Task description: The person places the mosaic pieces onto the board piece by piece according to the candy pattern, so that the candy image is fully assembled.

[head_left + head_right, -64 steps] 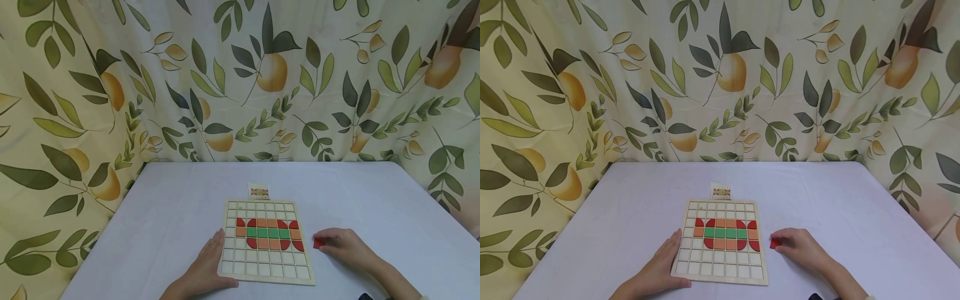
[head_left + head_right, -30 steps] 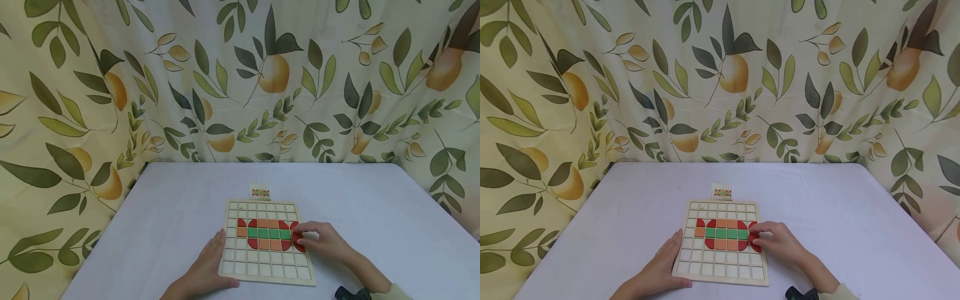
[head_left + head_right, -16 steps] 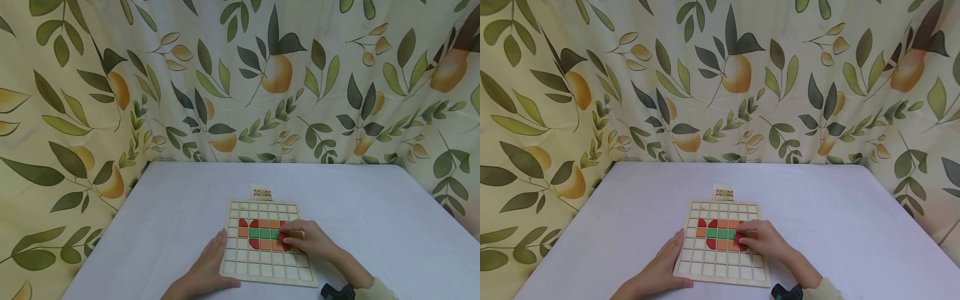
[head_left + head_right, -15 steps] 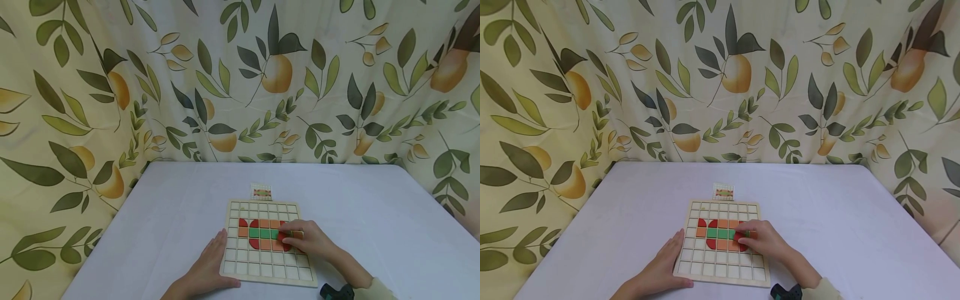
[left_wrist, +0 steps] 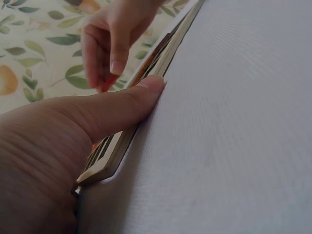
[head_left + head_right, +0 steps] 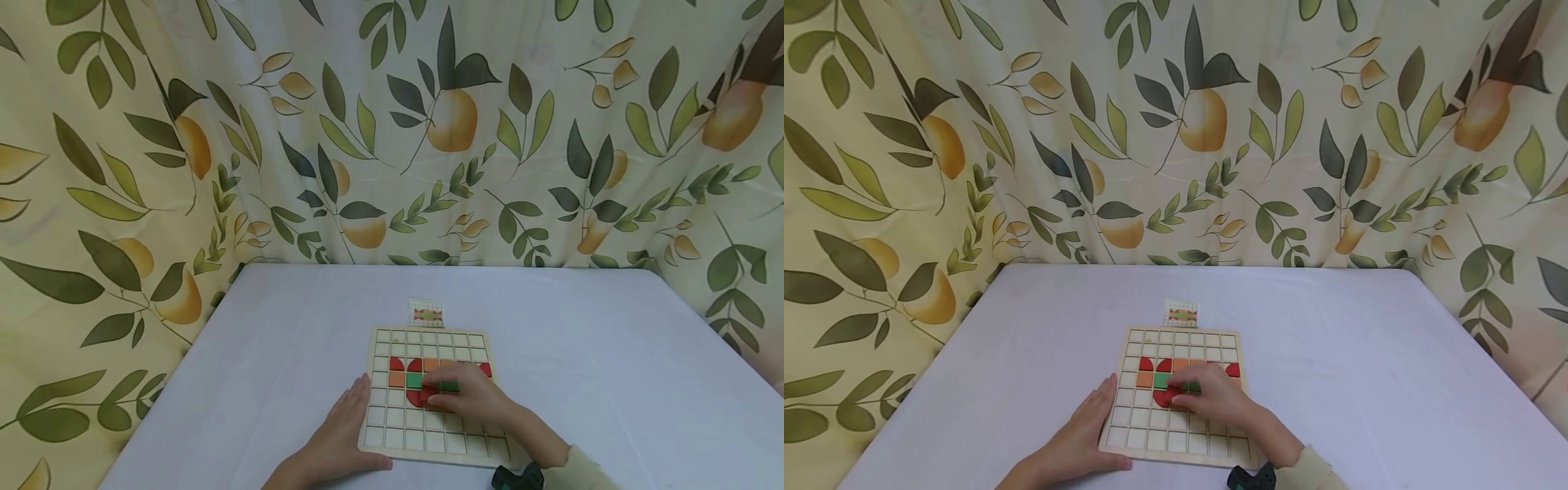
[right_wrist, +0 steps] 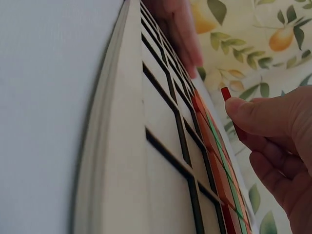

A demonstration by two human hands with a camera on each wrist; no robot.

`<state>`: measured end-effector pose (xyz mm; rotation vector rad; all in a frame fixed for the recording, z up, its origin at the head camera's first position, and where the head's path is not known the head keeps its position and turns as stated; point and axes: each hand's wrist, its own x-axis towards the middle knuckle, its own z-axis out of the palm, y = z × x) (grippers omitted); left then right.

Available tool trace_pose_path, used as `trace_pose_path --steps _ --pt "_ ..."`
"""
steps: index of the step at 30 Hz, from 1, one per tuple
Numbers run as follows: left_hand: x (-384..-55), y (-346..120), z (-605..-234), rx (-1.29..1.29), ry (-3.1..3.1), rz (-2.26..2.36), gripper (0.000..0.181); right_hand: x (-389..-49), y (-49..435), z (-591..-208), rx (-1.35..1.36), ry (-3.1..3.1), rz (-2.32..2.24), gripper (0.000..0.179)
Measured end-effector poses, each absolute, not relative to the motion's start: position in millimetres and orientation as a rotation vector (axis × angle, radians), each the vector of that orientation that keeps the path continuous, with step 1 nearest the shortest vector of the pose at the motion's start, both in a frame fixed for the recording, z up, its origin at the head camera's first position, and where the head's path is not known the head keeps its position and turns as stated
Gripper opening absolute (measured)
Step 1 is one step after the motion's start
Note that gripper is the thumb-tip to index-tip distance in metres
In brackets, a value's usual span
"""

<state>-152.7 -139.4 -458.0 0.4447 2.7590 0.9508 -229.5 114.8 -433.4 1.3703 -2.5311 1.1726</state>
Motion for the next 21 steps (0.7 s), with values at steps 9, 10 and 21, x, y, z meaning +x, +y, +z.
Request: trace_pose_path --steps 9,10,21 --pt "-152.7 -140.8 -459.7 0.455 2.763 0.936 0.127 -229.7 97.7 -436.3 1.366 -2.579 1.177 0.018" --pt "-152.6 -141.1 -459.5 0.463 2.766 0.936 0.127 -229.9 96.0 -436.6 1.357 -2.594 1.182 0.018" --pt "-151.9 -142.8 -459.1 0.511 2.776 0.951 0.124 -227.3 83.6 -438.8 1.29 -2.748 1.208 0.025"
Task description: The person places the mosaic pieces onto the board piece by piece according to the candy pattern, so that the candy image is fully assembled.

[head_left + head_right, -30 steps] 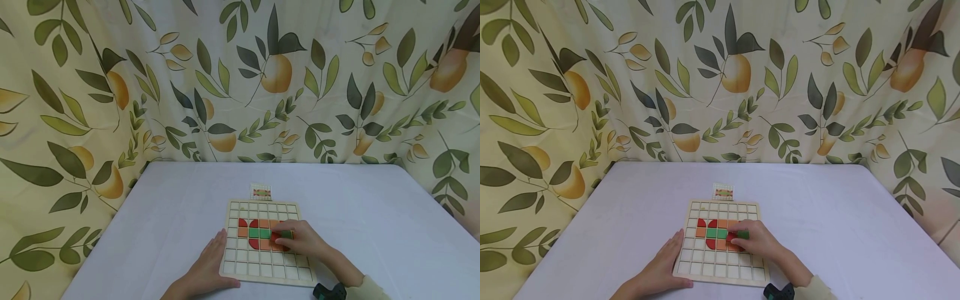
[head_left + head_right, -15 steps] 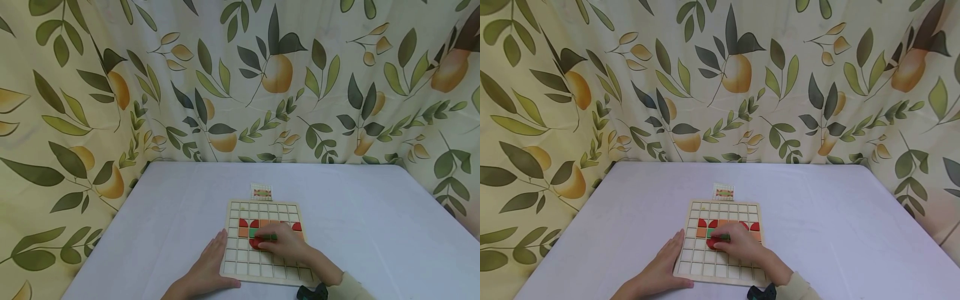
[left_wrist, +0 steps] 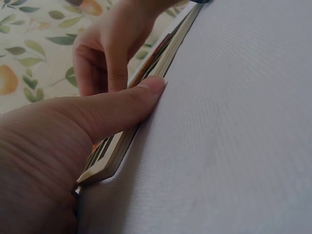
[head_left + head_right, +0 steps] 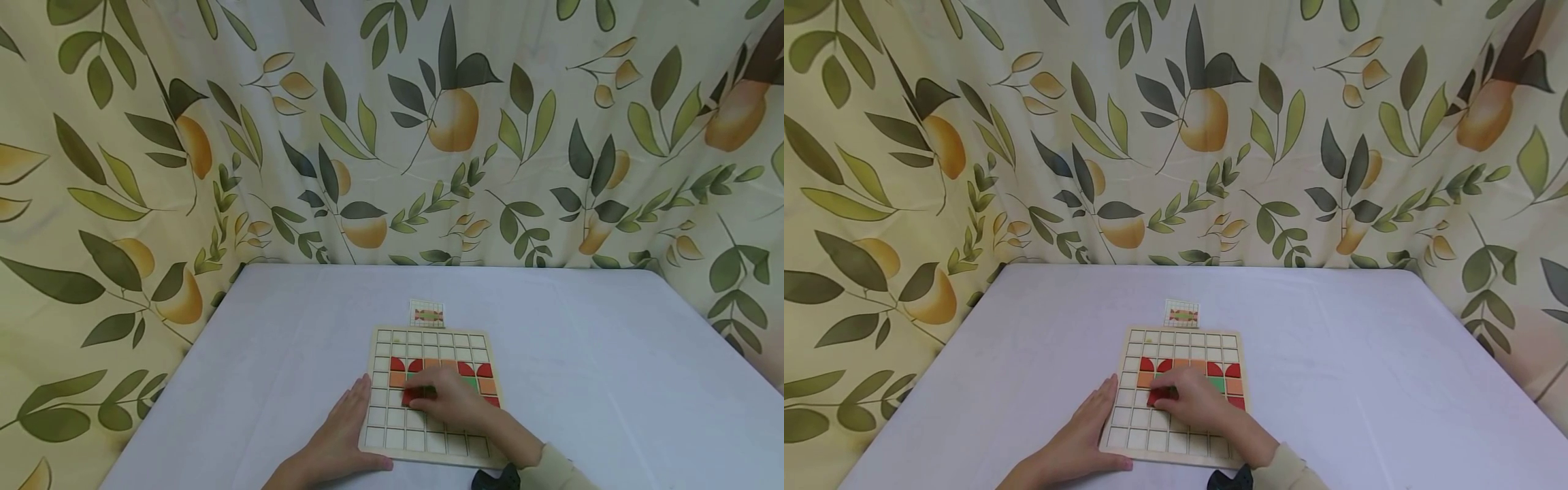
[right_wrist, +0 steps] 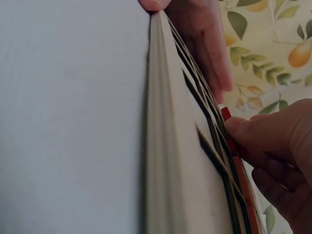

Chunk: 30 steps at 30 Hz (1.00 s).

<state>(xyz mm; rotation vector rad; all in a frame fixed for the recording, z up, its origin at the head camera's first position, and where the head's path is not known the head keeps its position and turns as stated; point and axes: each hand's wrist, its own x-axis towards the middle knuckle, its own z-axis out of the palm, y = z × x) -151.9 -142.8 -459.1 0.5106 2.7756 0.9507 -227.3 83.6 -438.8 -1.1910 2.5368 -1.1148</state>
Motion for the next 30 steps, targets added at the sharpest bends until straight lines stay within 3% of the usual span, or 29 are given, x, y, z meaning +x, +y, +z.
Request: trace_pose_path --steps 30 --pt "-152.2 -142.2 -460.0 0.506 2.772 0.949 0.122 -229.7 71.0 -441.0 -1.171 2.488 -1.194 0.021"
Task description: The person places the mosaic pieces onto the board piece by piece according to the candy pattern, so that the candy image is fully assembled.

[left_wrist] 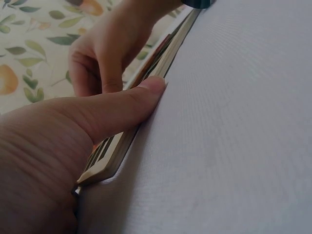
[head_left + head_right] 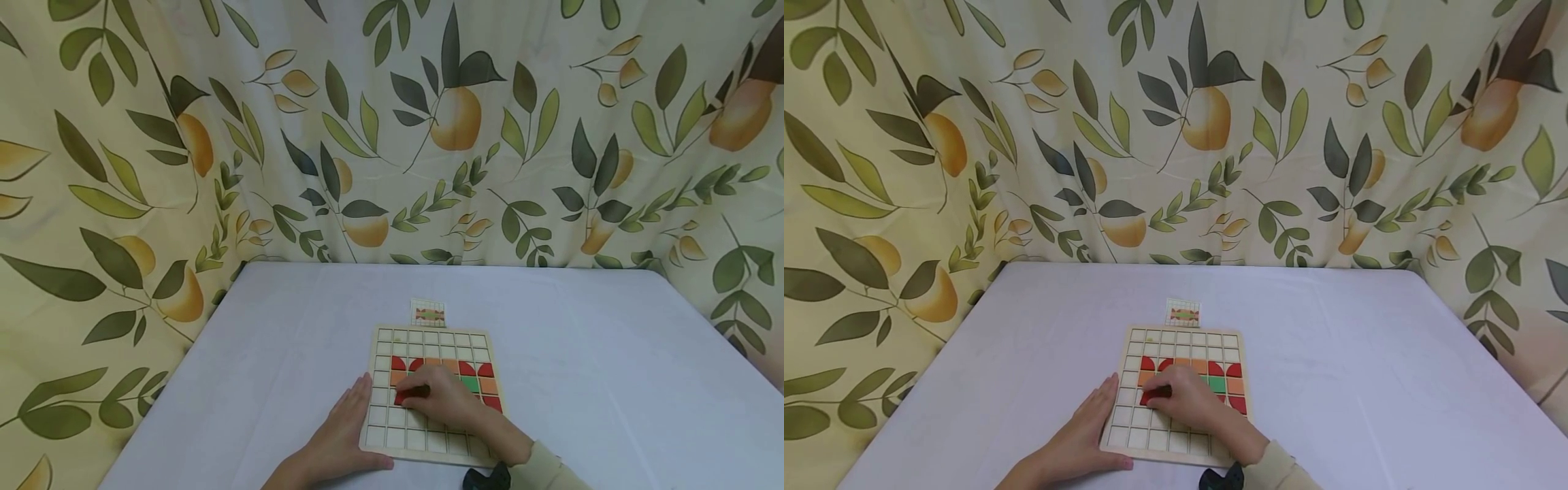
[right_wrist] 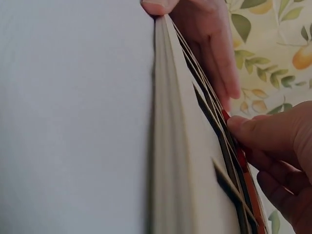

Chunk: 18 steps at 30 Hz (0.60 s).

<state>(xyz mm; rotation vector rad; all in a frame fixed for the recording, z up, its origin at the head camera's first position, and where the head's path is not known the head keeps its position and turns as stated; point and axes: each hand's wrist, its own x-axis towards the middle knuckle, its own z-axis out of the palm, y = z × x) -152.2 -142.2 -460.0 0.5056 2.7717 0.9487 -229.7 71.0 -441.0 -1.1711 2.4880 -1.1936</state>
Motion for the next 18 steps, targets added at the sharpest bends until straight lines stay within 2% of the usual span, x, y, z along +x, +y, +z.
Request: trace_pose_path --steps 6,18 --pt "-152.2 -142.5 -459.8 0.515 2.771 0.945 0.122 -228.8 75.5 -436.8 -1.184 2.511 -1.229 0.024" --pt "-151.5 -143.4 -459.0 0.552 2.779 0.963 0.121 -230.8 72.9 -441.7 -1.24 2.48 -1.238 0.014"
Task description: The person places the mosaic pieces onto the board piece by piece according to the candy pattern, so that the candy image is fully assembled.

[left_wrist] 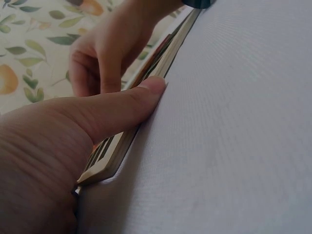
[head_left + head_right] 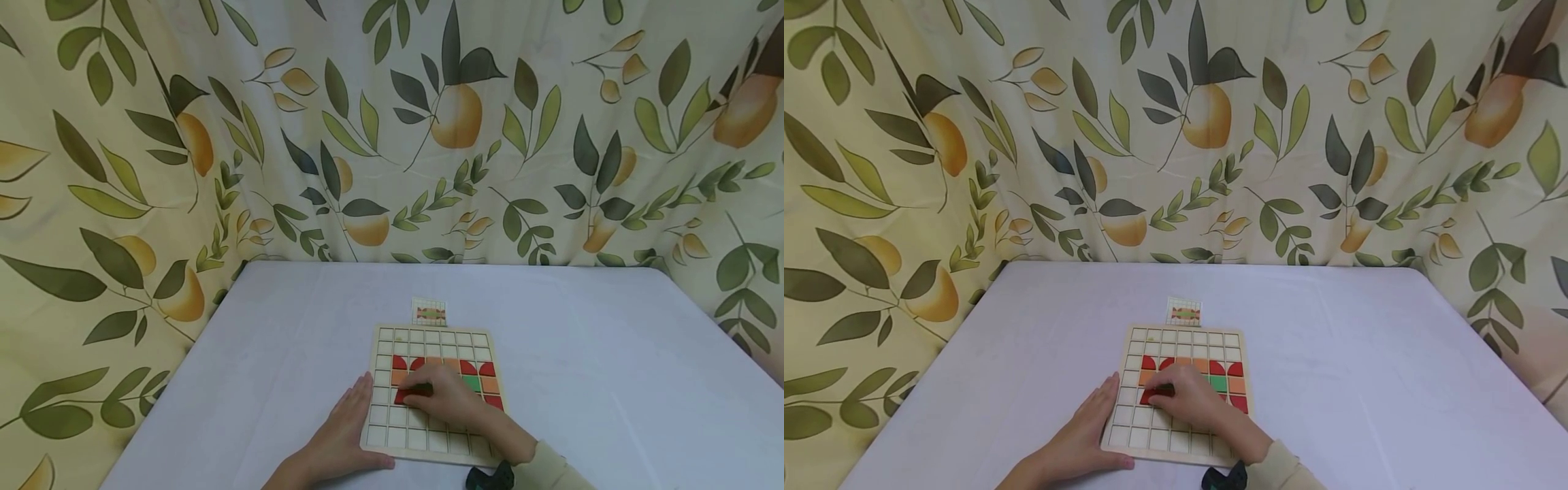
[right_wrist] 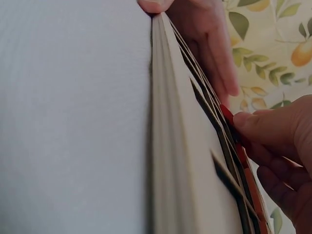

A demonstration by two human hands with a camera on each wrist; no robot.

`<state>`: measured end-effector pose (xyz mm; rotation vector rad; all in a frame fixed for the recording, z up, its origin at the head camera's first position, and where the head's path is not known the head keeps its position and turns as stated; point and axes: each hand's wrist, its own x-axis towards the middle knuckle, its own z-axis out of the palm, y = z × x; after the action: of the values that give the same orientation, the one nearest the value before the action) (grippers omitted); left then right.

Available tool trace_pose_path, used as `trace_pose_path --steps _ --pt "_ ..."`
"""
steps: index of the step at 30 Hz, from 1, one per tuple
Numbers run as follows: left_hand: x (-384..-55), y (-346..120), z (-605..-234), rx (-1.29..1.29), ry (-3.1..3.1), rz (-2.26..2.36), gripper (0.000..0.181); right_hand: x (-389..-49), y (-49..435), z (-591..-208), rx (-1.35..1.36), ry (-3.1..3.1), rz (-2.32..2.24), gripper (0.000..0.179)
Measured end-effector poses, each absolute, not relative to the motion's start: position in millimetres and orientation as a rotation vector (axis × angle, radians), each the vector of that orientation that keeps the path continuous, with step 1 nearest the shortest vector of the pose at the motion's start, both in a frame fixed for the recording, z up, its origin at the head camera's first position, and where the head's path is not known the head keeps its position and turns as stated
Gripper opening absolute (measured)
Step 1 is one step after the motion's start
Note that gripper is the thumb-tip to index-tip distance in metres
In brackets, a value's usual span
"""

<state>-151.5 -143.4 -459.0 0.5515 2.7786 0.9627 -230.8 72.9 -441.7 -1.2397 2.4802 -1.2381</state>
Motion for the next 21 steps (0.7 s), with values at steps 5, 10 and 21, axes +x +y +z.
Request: trace_pose_path --steps 5,10,21 --pt "-151.9 -142.9 -458.8 0.538 2.774 0.954 0.121 -231.7 71.5 -443.1 -1.225 2.486 -1.221 0.017" --pt "-152.4 -143.3 -459.6 0.535 2.785 0.939 0.122 -232.1 70.1 -442.4 -1.183 2.494 -1.202 0.017" --pt "-152.5 -142.9 -460.4 0.524 2.782 0.939 0.123 -230.9 66.6 -442.3 -1.166 2.462 -1.255 0.017"
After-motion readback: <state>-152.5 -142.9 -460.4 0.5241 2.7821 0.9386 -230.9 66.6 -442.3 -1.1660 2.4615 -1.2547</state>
